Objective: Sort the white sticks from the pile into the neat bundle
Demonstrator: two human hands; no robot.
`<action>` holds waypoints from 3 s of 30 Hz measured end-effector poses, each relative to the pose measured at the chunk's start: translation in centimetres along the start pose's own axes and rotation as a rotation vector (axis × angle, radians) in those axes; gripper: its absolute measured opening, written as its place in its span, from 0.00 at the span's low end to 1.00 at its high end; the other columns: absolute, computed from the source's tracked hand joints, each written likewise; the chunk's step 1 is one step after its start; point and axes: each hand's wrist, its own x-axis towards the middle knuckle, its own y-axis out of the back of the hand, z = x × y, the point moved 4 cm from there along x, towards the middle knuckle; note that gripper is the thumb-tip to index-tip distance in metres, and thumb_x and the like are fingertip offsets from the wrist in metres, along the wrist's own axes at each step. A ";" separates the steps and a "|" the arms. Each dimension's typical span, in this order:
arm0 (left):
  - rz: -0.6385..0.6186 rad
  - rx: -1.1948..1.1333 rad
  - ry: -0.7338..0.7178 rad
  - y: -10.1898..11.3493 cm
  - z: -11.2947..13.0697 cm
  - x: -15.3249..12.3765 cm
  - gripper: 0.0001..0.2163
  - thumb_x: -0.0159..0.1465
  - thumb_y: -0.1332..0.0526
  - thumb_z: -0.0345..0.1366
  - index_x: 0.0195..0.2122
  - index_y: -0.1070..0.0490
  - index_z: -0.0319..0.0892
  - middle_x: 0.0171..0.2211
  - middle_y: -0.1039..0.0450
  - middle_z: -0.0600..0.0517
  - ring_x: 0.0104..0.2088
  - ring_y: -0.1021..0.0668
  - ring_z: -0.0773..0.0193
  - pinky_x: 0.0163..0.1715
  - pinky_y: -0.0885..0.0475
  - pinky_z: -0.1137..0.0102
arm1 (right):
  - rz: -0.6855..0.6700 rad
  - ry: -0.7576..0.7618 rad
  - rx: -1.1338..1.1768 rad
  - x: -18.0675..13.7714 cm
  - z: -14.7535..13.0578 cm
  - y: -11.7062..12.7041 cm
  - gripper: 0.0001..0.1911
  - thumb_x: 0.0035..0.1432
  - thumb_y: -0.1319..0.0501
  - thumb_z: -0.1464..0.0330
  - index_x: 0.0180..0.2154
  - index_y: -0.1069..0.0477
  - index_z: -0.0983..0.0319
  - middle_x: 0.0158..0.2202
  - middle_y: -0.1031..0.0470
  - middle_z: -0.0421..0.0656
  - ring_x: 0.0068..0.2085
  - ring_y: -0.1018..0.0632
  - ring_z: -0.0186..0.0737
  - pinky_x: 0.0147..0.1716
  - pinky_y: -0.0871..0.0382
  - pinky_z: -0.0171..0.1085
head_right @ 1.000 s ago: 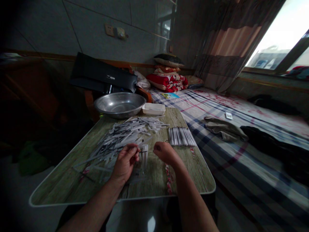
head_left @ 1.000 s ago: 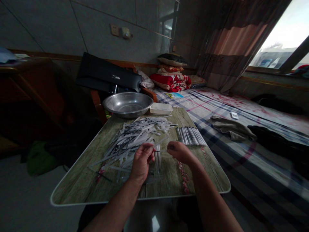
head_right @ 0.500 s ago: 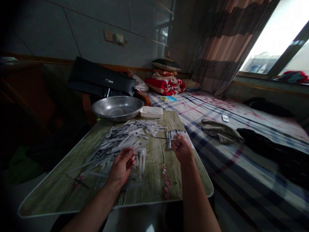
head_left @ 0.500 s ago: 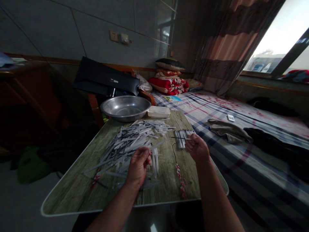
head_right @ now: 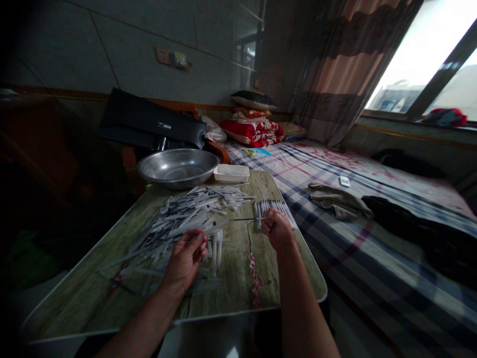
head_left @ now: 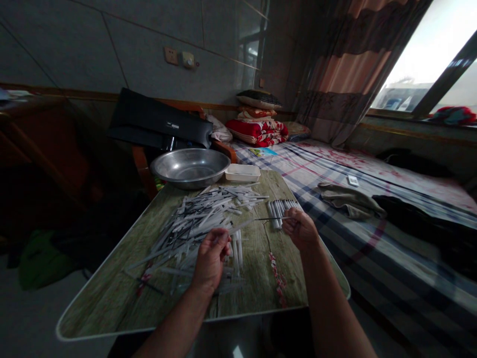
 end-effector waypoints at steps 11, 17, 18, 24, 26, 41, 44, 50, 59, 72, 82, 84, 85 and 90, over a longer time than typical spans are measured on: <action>-0.126 0.306 -0.114 -0.6 0.1 -0.7 0.09 0.54 0.33 0.39 0.32 0.27 0.40 0.23 0.32 0.57 0.19 0.34 0.74 0.20 0.39 0.78 | 0.076 -0.045 0.065 0.3 0.3 0.8 0.16 0.45 0.37 0.66 0.20 0.44 0.60 0.16 0.49 0.31 0.16 0.45 0.26 0.14 0.55 0.28; -0.069 0.261 -0.142 -0.6 0.4 -0.7 0.10 0.54 0.32 0.39 0.34 0.26 0.40 0.26 0.25 0.54 0.22 0.29 0.72 0.27 0.33 0.77 | -0.001 -0.066 0.041 0.1 2.0 -0.9 0.16 0.50 0.35 0.63 0.22 0.40 0.61 0.17 0.44 0.32 0.17 0.40 0.27 0.15 0.49 0.28; -0.035 0.232 -0.141 -0.4 0.5 -0.5 0.11 0.53 0.31 0.39 0.34 0.27 0.40 0.26 0.24 0.53 0.22 0.28 0.72 0.27 0.33 0.77 | -0.041 -0.071 0.045 0.0 2.2 -1.5 0.16 0.51 0.35 0.62 0.23 0.40 0.61 0.18 0.43 0.33 0.17 0.39 0.27 0.15 0.48 0.28; 0.076 -0.017 0.011 0.3 0.0 0.3 0.19 0.42 0.25 0.40 0.33 0.29 0.39 0.24 0.22 0.52 0.20 0.28 0.73 0.22 0.33 0.79 | -0.209 -0.092 0.141 -0.4 3.0 -4.7 0.17 0.56 0.38 0.57 0.24 0.35 0.63 0.20 0.38 0.37 0.18 0.35 0.30 0.15 0.44 0.30; 0.082 -0.057 0.023 0.3 0.0 0.4 0.20 0.41 0.25 0.40 0.32 0.29 0.39 0.24 0.23 0.52 0.20 0.28 0.73 0.22 0.33 0.79 | -0.212 -0.113 0.146 -0.5 3.1 -5.1 0.17 0.54 0.37 0.58 0.23 0.34 0.63 0.20 0.38 0.37 0.18 0.35 0.30 0.14 0.44 0.30; 0.050 -0.092 0.047 0.0 -0.3 0.4 0.18 0.41 0.24 0.37 0.31 0.27 0.39 0.22 0.23 0.52 0.19 0.27 0.73 0.20 0.34 0.81 | -0.285 -0.255 0.369 -1.4 4.7 -7.5 0.14 0.53 0.34 0.60 0.36 0.32 0.61 0.21 0.34 0.35 0.19 0.33 0.30 0.13 0.46 0.26; 0.021 -0.153 0.072 -0.1 -0.2 0.4 0.18 0.41 0.24 0.36 0.31 0.27 0.39 0.22 0.23 0.52 0.19 0.27 0.74 0.20 0.33 0.81 | -0.339 -0.306 0.399 -1.6 4.9 -7.7 0.16 0.54 0.35 0.59 0.39 0.30 0.62 0.21 0.34 0.36 0.18 0.34 0.29 0.12 0.48 0.26; 0.004 -0.172 0.111 -0.3 -0.1 0.1 0.18 0.40 0.23 0.35 0.31 0.26 0.39 0.24 0.22 0.51 0.19 0.25 0.73 0.20 0.31 0.81 | -0.378 -0.287 0.425 -1.6 4.9 -7.9 0.14 0.54 0.34 0.59 0.36 0.29 0.63 0.19 0.35 0.35 0.17 0.37 0.27 0.11 0.48 0.25; -0.053 -0.177 0.089 -0.5 0.4 -0.2 0.17 0.43 0.24 0.35 0.34 0.23 0.37 0.25 0.20 0.49 0.21 0.23 0.72 0.23 0.27 0.80 | -0.369 -0.288 0.502 -1.4 5.1 -7.6 0.12 0.54 0.34 0.60 0.35 0.28 0.62 0.19 0.38 0.34 0.17 0.40 0.27 0.11 0.50 0.24; 0.068 -0.456 0.216 0.0 0.9 0.6 0.13 0.66 0.42 0.37 0.30 0.23 0.35 0.23 0.22 0.48 0.19 0.24 0.70 0.21 0.27 0.77 | -0.263 -0.296 0.267 -0.3 5.9 -7.1 0.26 0.52 0.38 0.50 0.47 0.31 0.60 0.24 0.31 0.36 0.20 0.34 0.31 0.16 0.45 0.29; 0.040 -0.638 0.305 0.1 0.8 0.9 0.17 0.69 0.46 0.36 0.27 0.24 0.35 0.21 0.24 0.48 0.19 0.27 0.73 0.19 0.31 0.79 | -0.320 -0.034 -1.258 6.4 9.3 -9.9 0.11 0.48 0.42 0.78 0.34 0.24 0.66 0.33 0.22 0.47 0.37 0.24 0.41 0.37 0.35 0.35; 0.039 -0.654 0.306 0.1 0.8 0.9 0.17 0.69 0.47 0.36 0.27 0.24 0.34 0.21 0.25 0.48 0.19 0.28 0.73 0.19 0.31 0.80 | -0.343 -0.047 -1.299 7.2 9.8 -10.4 0.10 0.49 0.41 0.78 0.34 0.23 0.66 0.33 0.22 0.49 0.37 0.24 0.44 0.37 0.35 0.37; 0.037 -0.657 0.311 0.1 0.8 0.9 0.17 0.69 0.47 0.36 0.28 0.24 0.34 0.21 0.25 0.48 0.19 0.28 0.73 0.18 0.31 0.80 | -0.353 -0.050 -1.320 7.5 10.1 -10.6 0.10 0.49 0.41 0.78 0.33 0.23 0.66 0.32 0.22 0.49 0.37 0.24 0.45 0.37 0.36 0.38; 0.025 -0.627 0.336 0.2 0.5 0.9 0.13 0.67 0.43 0.36 0.30 0.24 0.35 0.21 0.25 0.48 0.17 0.28 0.73 0.16 0.32 0.80 | -0.389 -0.044 -1.348 8.5 11.1 -10.7 0.06 0.43 0.39 0.79 0.24 0.27 0.64 0.29 0.24 0.48 0.36 0.24 0.46 0.37 0.36 0.39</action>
